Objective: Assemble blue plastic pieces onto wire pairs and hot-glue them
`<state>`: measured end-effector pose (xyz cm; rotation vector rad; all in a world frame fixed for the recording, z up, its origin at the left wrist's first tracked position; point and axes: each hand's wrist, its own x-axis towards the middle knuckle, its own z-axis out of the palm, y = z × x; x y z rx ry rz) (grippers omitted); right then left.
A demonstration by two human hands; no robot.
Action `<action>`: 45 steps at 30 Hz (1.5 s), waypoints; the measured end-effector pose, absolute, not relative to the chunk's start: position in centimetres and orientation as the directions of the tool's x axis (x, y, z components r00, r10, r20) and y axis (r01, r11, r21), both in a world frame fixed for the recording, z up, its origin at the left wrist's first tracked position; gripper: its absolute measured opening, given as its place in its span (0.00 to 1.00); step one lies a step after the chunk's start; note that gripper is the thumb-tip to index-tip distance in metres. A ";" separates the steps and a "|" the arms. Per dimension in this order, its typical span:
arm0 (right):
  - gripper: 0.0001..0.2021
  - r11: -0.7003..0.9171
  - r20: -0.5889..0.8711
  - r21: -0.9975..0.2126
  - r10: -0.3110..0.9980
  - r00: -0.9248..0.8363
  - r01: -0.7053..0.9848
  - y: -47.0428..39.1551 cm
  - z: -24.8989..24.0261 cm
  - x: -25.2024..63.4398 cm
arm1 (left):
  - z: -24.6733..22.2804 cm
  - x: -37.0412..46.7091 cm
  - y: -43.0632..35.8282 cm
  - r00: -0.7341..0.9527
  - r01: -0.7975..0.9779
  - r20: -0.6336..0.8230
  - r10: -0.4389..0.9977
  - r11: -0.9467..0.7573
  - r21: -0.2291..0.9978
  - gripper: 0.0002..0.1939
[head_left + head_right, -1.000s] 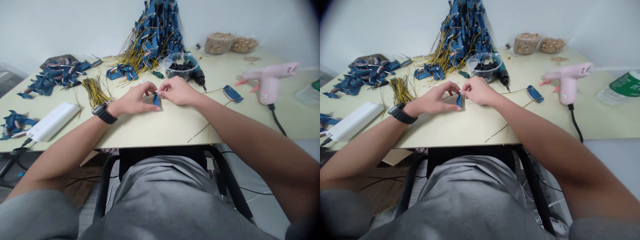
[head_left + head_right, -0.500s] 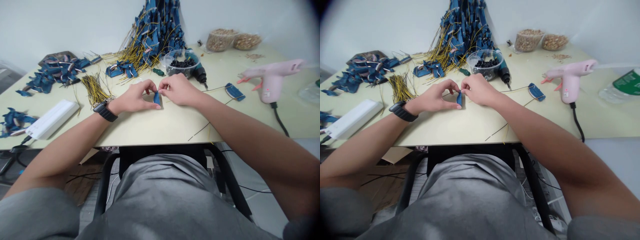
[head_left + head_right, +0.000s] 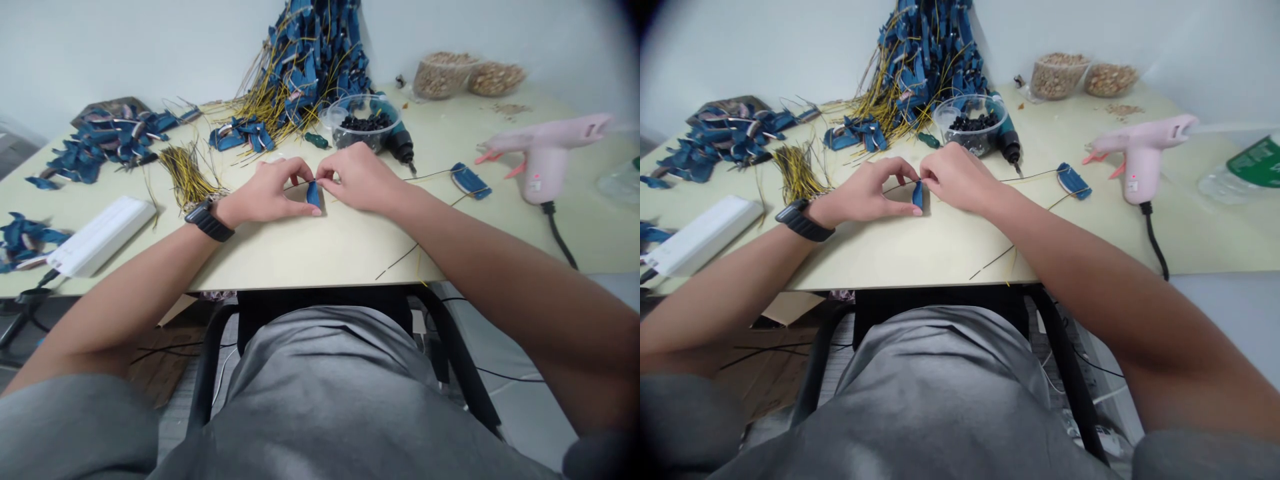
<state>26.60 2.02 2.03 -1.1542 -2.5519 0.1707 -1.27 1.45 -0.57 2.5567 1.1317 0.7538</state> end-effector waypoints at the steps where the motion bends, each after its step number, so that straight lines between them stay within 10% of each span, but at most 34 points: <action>1: 0.16 0.666 0.247 -0.230 0.745 -0.619 0.709 2.0 2.1 26.6 | -0.6 -1.3 1.5 0.569 0.610 0.360 0.739 -0.673 0.418 0.52; 45: 0.13 0.672 0.249 -0.112 0.732 -0.634 0.732 1.0 1.6 25.7 | 0.4 -0.6 1.0 0.617 0.566 0.358 0.701 -0.711 0.417 0.56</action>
